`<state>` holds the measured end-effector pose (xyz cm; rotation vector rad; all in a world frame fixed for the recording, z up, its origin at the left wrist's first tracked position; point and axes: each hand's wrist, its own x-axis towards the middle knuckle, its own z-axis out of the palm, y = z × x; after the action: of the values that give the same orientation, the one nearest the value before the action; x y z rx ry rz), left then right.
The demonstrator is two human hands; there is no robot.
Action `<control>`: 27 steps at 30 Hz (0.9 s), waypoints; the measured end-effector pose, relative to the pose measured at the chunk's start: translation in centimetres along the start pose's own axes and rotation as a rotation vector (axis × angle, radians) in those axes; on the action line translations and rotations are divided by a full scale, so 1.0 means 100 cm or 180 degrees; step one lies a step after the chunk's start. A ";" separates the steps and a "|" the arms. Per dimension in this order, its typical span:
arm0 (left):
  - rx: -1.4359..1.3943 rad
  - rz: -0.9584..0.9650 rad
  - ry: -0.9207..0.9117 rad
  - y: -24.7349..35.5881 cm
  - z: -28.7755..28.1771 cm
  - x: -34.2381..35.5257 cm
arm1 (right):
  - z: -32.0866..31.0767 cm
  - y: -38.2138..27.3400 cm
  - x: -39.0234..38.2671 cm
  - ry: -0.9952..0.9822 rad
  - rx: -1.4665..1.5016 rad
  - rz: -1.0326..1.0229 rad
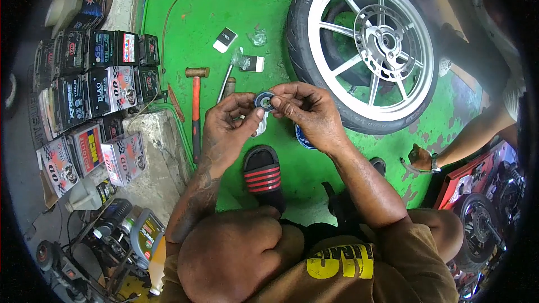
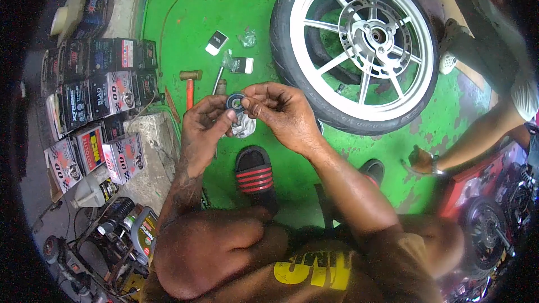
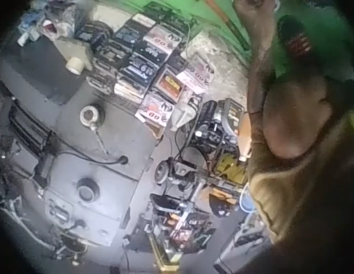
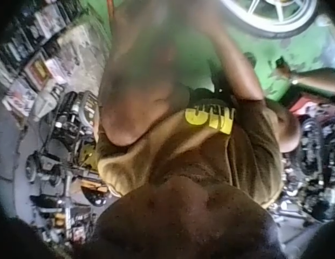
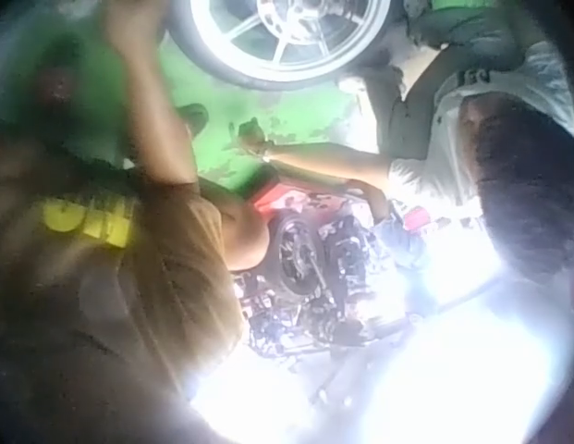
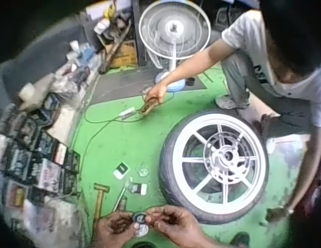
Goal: Applying grease to a wheel bearing and installing it into a motorcycle wheel using a hammer and punch.
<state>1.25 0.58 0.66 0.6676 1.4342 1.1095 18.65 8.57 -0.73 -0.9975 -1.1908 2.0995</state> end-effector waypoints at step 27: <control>0.0212 -0.0079 -0.0001 -0.010 -0.017 -0.001 | 0.003 0.028 0.008 -0.0310 0.0103 0.0321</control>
<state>-0.15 -0.30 -0.39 0.6951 1.4806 1.0460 17.67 7.70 -3.35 -0.9689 -1.1715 2.2618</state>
